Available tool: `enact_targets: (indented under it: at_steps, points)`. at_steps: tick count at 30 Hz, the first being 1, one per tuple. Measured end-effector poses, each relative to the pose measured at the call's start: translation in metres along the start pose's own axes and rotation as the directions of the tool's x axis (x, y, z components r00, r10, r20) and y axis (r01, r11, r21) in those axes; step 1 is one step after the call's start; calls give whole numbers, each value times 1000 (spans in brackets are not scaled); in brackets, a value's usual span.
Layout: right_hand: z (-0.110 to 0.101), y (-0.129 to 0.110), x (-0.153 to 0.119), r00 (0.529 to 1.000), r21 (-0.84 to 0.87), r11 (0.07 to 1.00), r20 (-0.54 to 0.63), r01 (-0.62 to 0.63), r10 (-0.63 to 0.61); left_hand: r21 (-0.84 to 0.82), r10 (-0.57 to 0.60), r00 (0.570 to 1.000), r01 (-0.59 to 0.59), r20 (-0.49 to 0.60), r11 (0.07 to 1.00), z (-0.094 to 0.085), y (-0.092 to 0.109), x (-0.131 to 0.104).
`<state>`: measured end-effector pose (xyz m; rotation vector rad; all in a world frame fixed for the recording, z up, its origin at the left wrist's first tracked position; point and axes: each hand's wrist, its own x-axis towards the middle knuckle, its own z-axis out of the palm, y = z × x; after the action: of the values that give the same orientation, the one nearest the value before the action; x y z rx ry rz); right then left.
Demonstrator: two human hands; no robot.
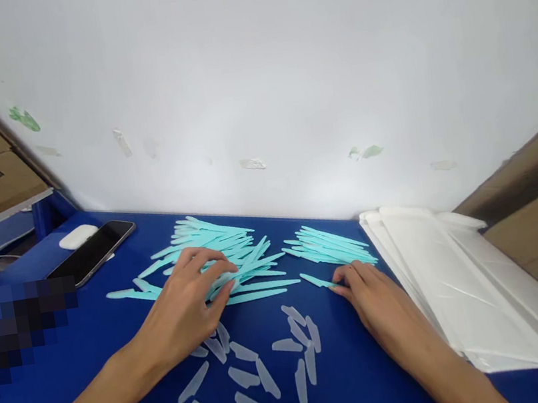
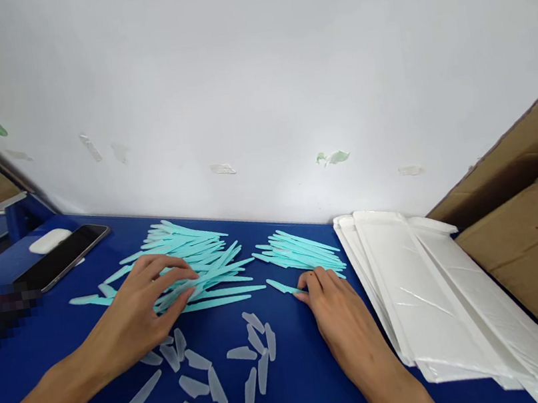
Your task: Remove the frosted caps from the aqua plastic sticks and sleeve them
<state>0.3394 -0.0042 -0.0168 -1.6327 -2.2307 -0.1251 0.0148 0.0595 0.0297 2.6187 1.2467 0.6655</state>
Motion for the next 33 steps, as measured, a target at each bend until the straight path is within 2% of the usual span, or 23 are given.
enact_targets:
  at_steps: [2, 4, 7, 11, 15, 18, 20, 22, 24, 27, 30, 33]
  points:
    - [-1, 0, -1, 1000, 1, 1000, 25, -9, 9, -57, 76, 981, -67, 179, 996, -11, 7, -1]
    - [-3, -1, -1, 999, 4, 1000, 36, -17, 16, -137, 96, 927, -49, 363, 989, -21, 13, -3]
    - [-4, -1, -1, 999, -8, 1000, 39, -17, 18, -211, 101, 871, 3, 481, 977, -24, 20, -9]
    - [-3, -1, 1, 999, -63, 998, 30, 14, -12, -278, 173, 851, -33, 495, 960, -14, 25, -16]
    - [-3, -5, 3, 999, -125, 992, -16, 35, -37, -310, 163, 853, -1, 496, 951, -12, 30, -13]
    - [-7, -11, 4, 994, -114, 993, -94, 37, -47, -349, 121, 903, 34, 411, 936, -11, 32, -9]
    - [-11, -16, 4, 983, -81, 995, -168, 59, -72, -396, 62, 955, 61, 291, 916, -8, 34, -8]
    - [-15, -24, 3, 963, -24, 992, -241, 120, -122, -471, -30, 984, 111, 177, 875, -4, 36, -7]
    - [-18, -33, 1, 941, 50, 979, -289, 197, -175, -569, -144, 980, 195, 135, 799, -1, 38, -5]
    - [-18, -43, -2, 924, 131, 950, -301, 283, -234, -690, -265, 949, 305, 168, 656, 1, 41, -4]
    - [-15, -48, -3, 924, 166, 934, -274, 317, -266, -750, -287, 934, 346, 215, 563, 1, 43, -4]
    - [-13, -48, -3, 926, 185, 927, -256, 327, -276, -766, -290, 919, 386, 267, 515, 2, 44, -5]
